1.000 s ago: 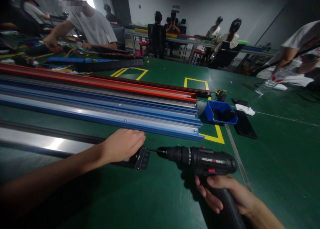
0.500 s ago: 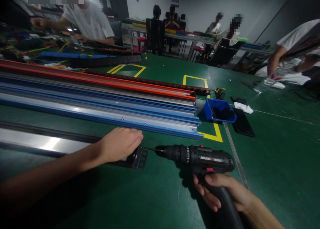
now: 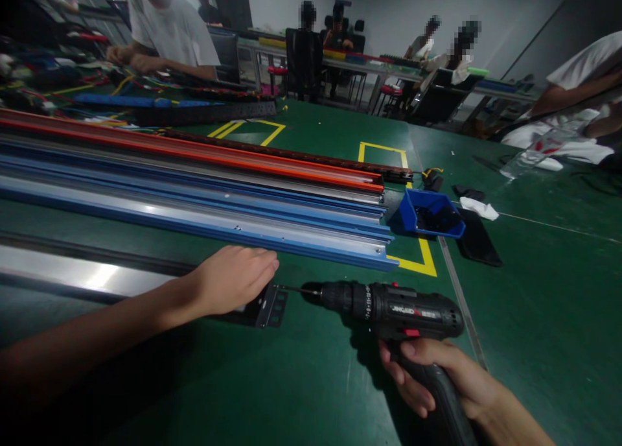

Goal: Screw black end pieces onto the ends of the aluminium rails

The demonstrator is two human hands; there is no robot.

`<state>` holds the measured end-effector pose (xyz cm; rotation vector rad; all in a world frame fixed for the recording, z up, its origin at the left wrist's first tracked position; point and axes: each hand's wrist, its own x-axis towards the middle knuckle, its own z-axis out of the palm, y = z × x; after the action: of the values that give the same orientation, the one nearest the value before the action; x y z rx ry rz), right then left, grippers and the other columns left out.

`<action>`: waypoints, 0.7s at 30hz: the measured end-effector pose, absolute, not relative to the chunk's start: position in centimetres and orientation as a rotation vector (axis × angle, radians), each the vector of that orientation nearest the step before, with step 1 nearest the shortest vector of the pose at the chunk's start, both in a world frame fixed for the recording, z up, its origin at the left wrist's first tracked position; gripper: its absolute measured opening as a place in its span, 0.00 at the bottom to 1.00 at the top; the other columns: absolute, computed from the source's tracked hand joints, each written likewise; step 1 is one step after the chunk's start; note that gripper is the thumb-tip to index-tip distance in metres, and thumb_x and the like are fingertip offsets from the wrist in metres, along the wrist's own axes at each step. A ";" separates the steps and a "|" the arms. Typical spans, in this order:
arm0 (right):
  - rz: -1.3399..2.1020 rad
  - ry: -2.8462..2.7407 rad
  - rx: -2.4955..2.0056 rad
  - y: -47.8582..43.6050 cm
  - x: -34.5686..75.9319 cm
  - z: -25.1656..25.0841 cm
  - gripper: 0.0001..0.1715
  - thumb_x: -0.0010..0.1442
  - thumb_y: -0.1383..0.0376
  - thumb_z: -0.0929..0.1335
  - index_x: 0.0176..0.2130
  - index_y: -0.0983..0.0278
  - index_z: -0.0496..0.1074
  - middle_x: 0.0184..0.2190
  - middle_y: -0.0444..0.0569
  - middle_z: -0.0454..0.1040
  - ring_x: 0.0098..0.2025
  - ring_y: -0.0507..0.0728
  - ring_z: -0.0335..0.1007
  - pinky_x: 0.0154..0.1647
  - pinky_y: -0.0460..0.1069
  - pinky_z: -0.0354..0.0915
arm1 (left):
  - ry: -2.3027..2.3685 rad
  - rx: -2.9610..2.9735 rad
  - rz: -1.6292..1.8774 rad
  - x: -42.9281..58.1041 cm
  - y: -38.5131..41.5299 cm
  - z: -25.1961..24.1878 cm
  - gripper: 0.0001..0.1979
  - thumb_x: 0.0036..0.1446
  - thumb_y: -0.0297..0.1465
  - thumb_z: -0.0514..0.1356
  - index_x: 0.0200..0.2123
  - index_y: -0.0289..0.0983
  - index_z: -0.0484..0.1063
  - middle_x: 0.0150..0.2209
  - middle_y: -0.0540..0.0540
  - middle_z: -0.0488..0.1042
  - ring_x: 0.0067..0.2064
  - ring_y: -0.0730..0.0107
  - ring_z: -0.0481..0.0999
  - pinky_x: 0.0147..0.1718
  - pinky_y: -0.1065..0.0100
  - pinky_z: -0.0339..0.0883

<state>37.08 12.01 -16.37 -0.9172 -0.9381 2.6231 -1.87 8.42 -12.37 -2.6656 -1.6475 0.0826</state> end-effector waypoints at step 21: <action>2.614 -0.905 -0.910 12.0 36.9 -16.3 0.16 0.59 0.58 0.74 0.40 0.70 0.81 0.25 0.48 0.74 0.15 0.44 0.59 0.17 0.41 0.65 | -1.694 -2.680 0.101 -1.9 8.5 -12.4 0.11 0.68 0.29 0.49 0.41 0.36 0.72 0.37 0.42 0.78 0.35 0.57 0.80 0.30 0.61 0.70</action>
<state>36.88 12.00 -16.27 -0.9096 -0.9050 2.6139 -1.86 8.54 -12.39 -2.6804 -1.6936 0.1015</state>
